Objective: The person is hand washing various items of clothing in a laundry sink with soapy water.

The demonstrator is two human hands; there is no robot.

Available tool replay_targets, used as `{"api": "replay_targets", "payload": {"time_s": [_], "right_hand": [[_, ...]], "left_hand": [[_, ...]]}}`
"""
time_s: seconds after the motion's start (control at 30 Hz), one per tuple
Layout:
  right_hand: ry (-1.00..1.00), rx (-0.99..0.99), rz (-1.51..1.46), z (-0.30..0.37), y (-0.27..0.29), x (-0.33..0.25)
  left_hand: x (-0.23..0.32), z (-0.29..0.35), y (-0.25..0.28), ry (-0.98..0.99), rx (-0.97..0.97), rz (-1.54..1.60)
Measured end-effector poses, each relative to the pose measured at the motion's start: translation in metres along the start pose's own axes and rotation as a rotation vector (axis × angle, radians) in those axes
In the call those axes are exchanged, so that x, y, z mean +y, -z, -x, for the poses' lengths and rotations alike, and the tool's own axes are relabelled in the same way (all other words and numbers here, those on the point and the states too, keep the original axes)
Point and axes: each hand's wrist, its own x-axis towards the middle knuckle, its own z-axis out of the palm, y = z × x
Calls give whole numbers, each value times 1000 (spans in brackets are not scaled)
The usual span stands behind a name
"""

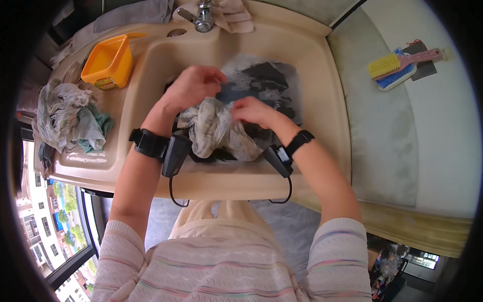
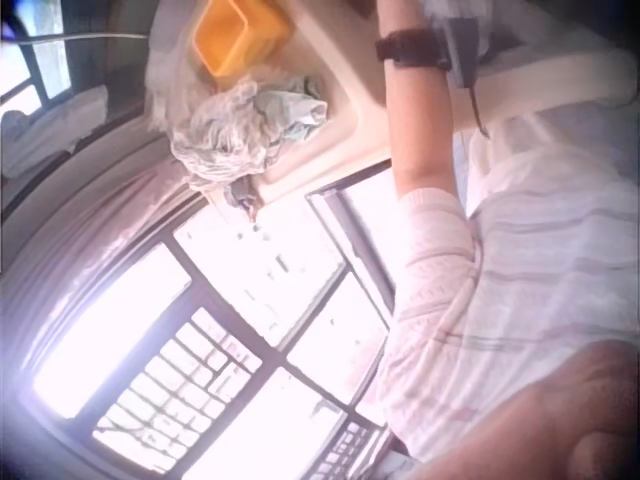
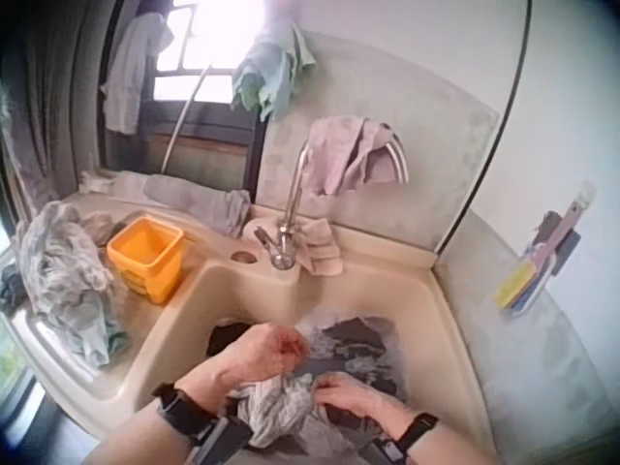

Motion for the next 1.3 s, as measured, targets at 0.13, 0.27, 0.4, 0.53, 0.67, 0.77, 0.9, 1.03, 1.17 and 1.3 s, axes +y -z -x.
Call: {"api": "replay_targets", "payload": {"time_s": [0.13,0.27,0.4,0.53,0.67,0.77,0.9,1.03,1.17,1.3], "right_hand": [[218,-10,-646,45,27,-40],[386,16,-705,65,51,-53],[382,144,-611,79,79,-15],[186,92,180,73,47,4],[116,161,-96,63,66,19],[423,205,-910,68,48,-8],[322,309,-758,21,55,7],[423,527,-107,4,8,-38],[802,759,330,9,-33,-77],[331,899,566,-28,3,-50]], "left_hand": [[-13,-15,-31,-175,-231,-276],[-27,-23,-43,-92,-295,-360],[0,-18,-18,110,-16,209],[7,-15,-24,58,-21,750],[-6,-13,-34,217,181,1265],[-21,-18,-47,382,203,1482],[-33,-33,-74,369,200,1476],[-40,-30,-82,504,338,1513],[-51,-10,-92,200,359,1633],[-35,-29,-111,485,412,1541]]}}
